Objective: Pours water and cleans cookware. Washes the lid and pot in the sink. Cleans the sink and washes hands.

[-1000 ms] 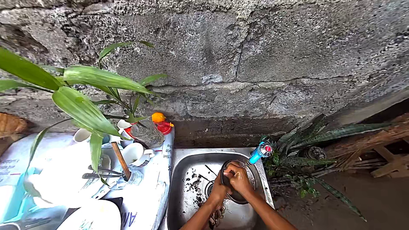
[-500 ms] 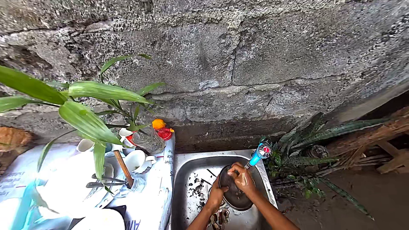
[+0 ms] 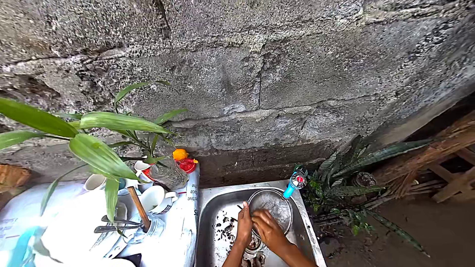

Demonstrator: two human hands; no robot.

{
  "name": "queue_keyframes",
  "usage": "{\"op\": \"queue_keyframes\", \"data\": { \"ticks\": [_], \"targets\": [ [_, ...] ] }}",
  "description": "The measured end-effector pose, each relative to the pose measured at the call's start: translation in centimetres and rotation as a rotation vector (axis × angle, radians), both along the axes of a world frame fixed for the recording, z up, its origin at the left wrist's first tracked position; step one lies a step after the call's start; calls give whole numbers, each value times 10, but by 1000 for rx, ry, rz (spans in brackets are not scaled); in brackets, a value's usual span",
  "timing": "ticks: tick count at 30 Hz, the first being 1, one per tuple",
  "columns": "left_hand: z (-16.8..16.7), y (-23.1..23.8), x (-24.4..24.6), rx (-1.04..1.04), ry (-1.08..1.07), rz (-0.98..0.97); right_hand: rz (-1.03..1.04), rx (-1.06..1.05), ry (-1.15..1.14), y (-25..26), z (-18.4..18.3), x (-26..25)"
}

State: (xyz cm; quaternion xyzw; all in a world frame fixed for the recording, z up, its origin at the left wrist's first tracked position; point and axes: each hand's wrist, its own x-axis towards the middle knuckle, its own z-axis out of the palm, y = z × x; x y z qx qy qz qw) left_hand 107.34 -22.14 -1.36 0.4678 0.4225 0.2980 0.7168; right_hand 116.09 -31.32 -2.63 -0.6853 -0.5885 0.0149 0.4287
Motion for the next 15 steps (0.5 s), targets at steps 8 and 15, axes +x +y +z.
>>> {"op": "queue_keyframes", "data": {
  "ticks": [8, 15],
  "targets": [
    [-7, -11, 1, 18, 29, -28, -105, 49, 36, 14, -1, 13],
    [0, -15, 0, 110, 109, -52, -116, -54, 293, 32, 18, 27]
  ]
}}
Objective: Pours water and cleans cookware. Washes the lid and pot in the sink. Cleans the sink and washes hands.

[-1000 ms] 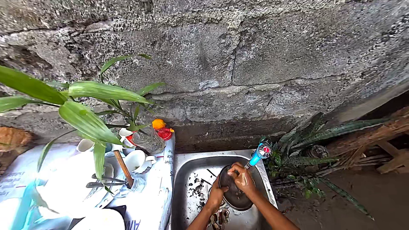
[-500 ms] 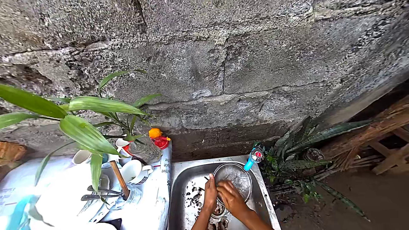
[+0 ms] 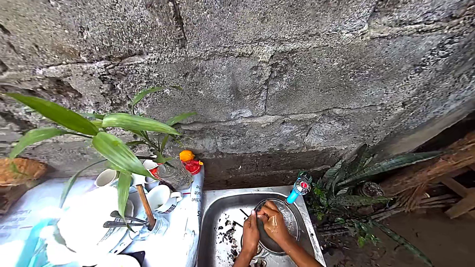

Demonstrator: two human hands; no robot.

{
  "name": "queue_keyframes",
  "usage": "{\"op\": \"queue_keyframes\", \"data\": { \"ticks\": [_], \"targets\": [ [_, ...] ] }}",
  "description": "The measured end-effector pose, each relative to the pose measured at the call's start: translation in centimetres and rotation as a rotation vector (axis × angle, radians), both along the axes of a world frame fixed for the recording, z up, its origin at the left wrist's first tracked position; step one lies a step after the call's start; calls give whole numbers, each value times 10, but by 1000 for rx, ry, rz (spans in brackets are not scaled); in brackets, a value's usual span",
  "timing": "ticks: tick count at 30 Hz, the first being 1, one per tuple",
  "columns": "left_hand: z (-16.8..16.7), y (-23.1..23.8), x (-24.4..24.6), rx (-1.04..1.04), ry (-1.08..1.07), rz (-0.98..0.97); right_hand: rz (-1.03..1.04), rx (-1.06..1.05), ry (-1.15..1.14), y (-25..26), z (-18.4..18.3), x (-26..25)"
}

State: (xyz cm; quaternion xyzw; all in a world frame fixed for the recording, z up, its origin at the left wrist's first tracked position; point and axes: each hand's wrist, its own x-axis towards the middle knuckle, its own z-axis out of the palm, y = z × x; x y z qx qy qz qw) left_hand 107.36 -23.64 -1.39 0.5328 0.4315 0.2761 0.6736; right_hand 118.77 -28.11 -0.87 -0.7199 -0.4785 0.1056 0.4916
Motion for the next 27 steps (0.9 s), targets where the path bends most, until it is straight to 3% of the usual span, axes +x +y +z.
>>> {"op": "queue_keyframes", "data": {
  "ticks": [7, 11, 14, 17, 20, 23, 27],
  "targets": [
    [7, -7, 12, 61, 105, 98, 28, 10, -34, 2, 0, 4],
    [8, -12, 11, 65, 164, 90, -153, -57, 30, 8, -2, 9],
    [5, 9, 12, 67, 131, 108, 29, -92, 84, -2, 3, -24],
    [6, 34, -5, 71, 107, 157, 225, -189, -190, -36, -10, -10],
    [-5, 48, -15, 146, 198, 169, 3, -258, -325, -49, -14, 33],
    [-18, 50, -17, 142, 189, 178, -142, -152, -21, -45, -6, 51],
    [-24, 45, -2, 57, 92, 190, -20, -322, 478, -49, 14, 34]
  ]
}}
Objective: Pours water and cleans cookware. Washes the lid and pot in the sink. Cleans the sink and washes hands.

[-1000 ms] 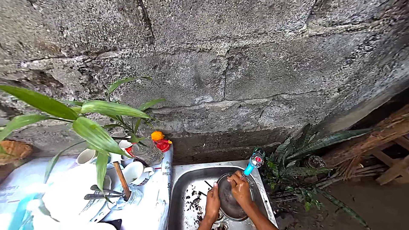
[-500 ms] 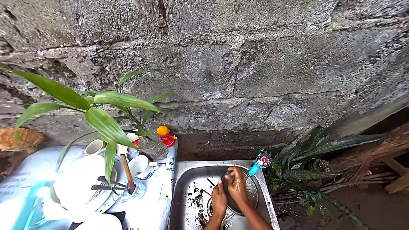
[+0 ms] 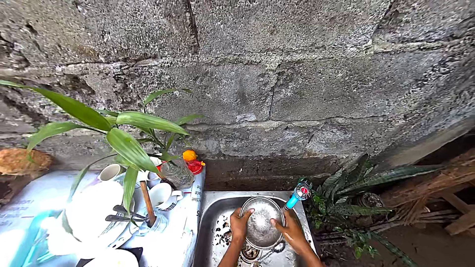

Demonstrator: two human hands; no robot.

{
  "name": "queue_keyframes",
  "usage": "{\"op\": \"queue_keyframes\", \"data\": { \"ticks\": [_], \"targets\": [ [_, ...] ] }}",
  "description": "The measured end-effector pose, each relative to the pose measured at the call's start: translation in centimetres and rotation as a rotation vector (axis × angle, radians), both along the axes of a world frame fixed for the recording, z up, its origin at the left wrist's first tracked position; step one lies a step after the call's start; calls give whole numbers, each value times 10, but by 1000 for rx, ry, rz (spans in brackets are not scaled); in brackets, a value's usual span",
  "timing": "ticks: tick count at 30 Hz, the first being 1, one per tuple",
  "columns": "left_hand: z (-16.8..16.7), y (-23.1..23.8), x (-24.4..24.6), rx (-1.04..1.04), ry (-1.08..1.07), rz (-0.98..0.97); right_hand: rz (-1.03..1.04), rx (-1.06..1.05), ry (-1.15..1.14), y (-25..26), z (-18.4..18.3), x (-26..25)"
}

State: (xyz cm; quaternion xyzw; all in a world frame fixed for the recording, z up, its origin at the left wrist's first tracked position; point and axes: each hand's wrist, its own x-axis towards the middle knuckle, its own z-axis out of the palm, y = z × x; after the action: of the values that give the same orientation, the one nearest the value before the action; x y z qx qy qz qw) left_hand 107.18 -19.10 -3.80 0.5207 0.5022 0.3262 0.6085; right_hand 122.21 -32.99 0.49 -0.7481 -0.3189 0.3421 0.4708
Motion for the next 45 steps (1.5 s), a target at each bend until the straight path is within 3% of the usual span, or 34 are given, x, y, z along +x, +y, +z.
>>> {"op": "queue_keyframes", "data": {
  "ticks": [4, 7, 9, 12, 14, 16, 20, 22, 25, 27, 28, 31, 33, 35, 39, 42, 45],
  "targets": [
    [10, -6, 18, 152, 434, -177, -165, -94, -115, -10, 19, -28],
    [6, -41, 43, 513, 633, -254, -283, -88, -226, -14, 15, -36],
    [2, -70, 57, 627, 608, -373, -327, -78, -256, -16, 12, -35],
    [11, -97, 60, 612, 325, -683, -353, -101, -256, -25, 9, -30],
    [9, -89, 61, 588, 426, -798, -355, -128, -253, -33, 7, -29],
    [7, -90, 61, 505, 543, -779, -368, -160, -227, -39, 4, -38],
    [12, -96, 62, 622, 300, -905, -413, -125, -210, -44, -5, -40],
    [6, -78, 61, 749, 313, -964, -413, -115, -189, -50, -8, -38],
    [11, -22, 54, 937, 496, -807, -377, -29, -219, -48, -3, -36],
    [20, 9, 34, 618, 586, -769, -394, 57, -241, -45, -6, -37],
    [16, 18, 23, 462, 504, -678, -419, 109, -226, -40, -8, -34],
    [7, -4, 1, 6, -150, -217, -409, 306, -45, -12, -24, -15],
    [19, -28, -4, -288, -480, -144, -297, 381, 88, 12, -29, 0],
    [25, -42, -7, -474, -624, -94, -201, 316, 123, 30, -13, 1],
    [4, -34, -21, -368, -471, 91, 111, -166, -159, 39, 49, -6],
    [5, -18, -36, -242, -302, -39, 347, -429, -240, 28, 74, -13],
    [18, -9, -29, -133, -180, -174, 447, -626, -474, 8, 122, -17]
  ]
}}
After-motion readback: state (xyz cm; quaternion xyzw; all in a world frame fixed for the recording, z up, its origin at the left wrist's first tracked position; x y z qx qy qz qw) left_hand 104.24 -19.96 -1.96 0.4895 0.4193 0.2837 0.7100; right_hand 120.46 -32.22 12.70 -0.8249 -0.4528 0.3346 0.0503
